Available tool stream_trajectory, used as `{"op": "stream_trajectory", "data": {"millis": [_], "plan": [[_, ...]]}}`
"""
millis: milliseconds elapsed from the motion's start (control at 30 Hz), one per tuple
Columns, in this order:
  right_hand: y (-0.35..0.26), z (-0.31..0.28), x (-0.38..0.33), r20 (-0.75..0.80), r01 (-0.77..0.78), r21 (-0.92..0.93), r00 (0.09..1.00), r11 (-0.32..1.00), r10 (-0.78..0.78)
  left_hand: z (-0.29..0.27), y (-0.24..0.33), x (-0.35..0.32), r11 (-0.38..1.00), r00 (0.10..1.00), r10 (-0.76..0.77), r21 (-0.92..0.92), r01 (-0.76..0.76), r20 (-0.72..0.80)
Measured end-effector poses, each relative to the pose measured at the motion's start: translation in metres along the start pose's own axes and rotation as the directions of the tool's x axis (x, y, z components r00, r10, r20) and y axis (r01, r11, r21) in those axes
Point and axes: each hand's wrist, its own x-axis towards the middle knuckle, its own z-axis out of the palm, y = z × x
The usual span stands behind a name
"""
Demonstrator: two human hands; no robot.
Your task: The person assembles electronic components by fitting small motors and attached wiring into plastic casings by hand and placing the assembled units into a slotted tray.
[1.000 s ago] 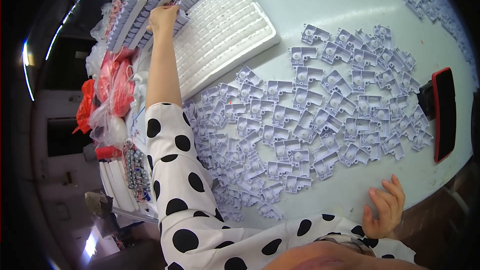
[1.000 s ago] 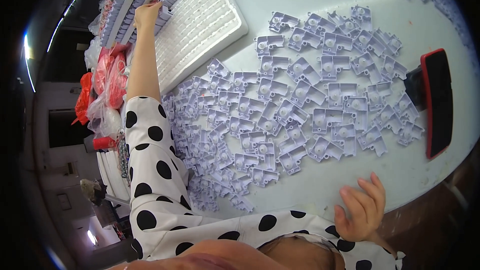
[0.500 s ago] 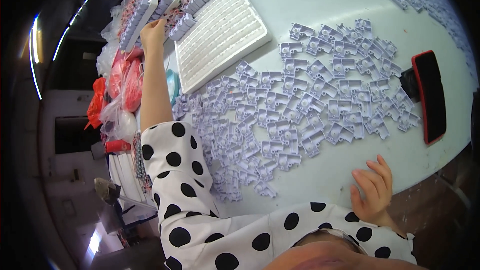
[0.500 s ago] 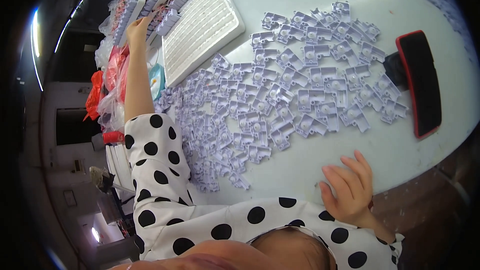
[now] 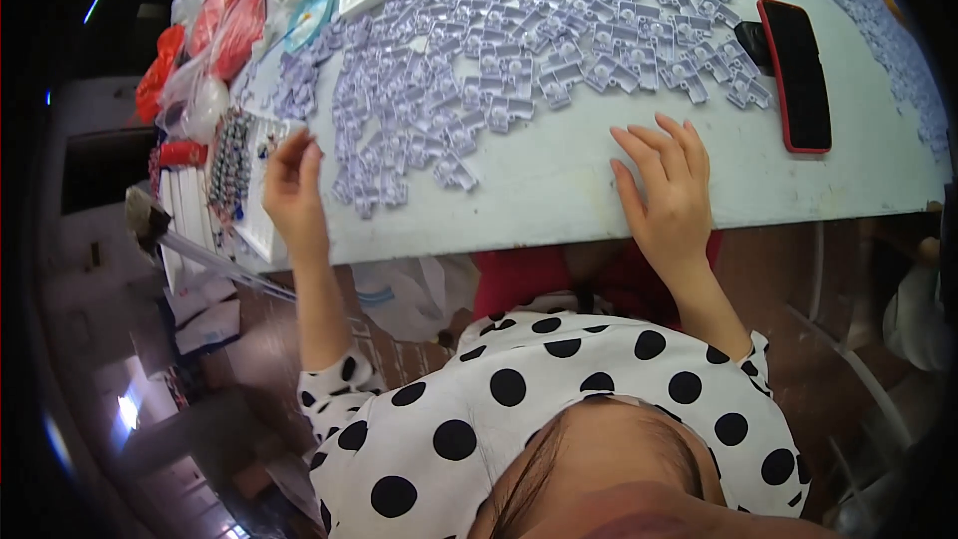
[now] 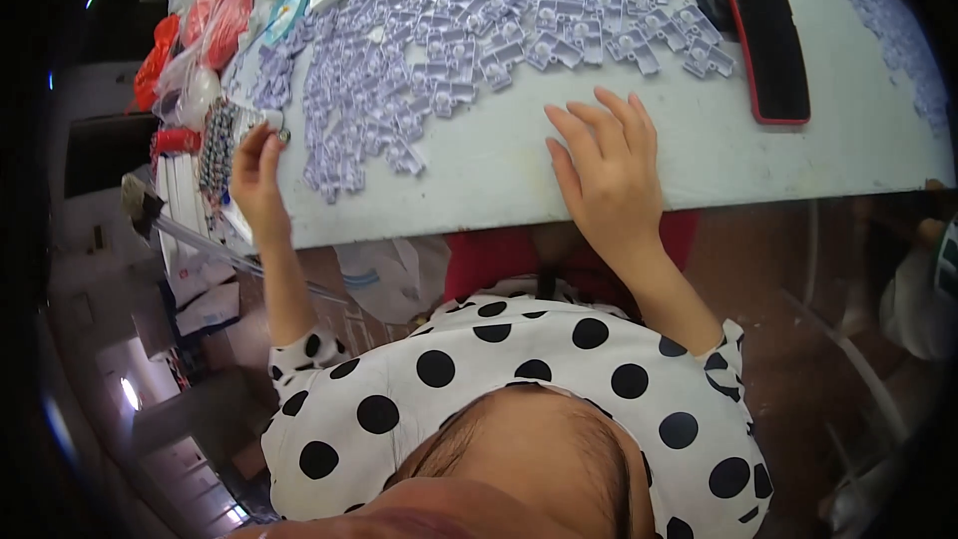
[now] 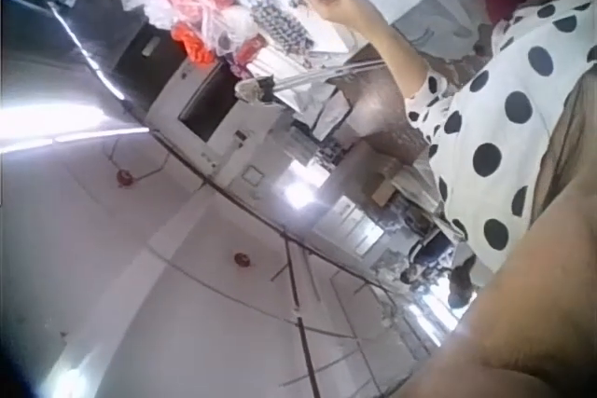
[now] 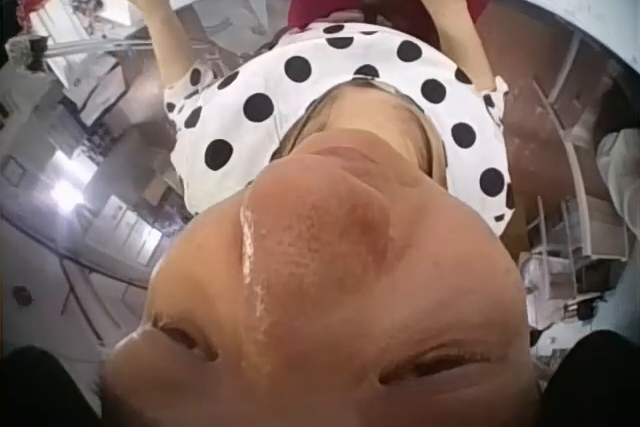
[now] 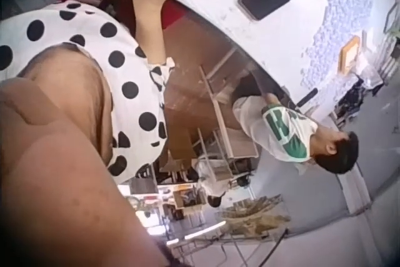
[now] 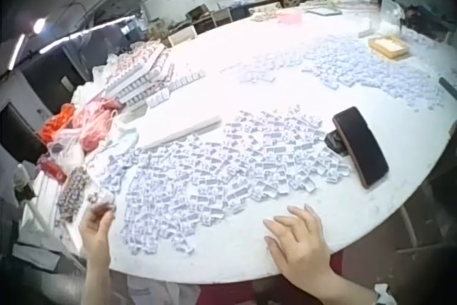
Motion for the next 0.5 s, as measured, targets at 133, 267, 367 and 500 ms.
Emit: {"op": "stream_trajectory", "data": {"millis": [133, 267, 367, 500], "plan": [[0.002, 0.005, -0.005, 0.017, 0.039, -0.014, 0.999, 0.999, -0.039, 0.028, -0.019, -0.1, 1.0, 0.989, -0.002, -0.009, 0.0, -0.147], [0.006, 0.006, -0.009, 0.005, 0.076, -0.044, 0.997, 0.996, -0.076, 0.056, -0.007, -0.129, 0.997, 0.975, 0.072, 0.037, -0.066, -0.211], [0.008, 0.008, -0.009, 0.01, 0.095, -0.047, 0.995, 0.994, -0.095, 0.067, 0.01, -0.127, 0.984, 0.979, 0.164, 0.086, -0.154, -0.121], [0.009, 0.008, -0.011, -0.007, 0.086, -0.057, 0.996, 0.995, -0.087, 0.075, 0.019, -0.122, 0.91, 0.939, 0.339, 0.269, -0.314, -0.051]]}}
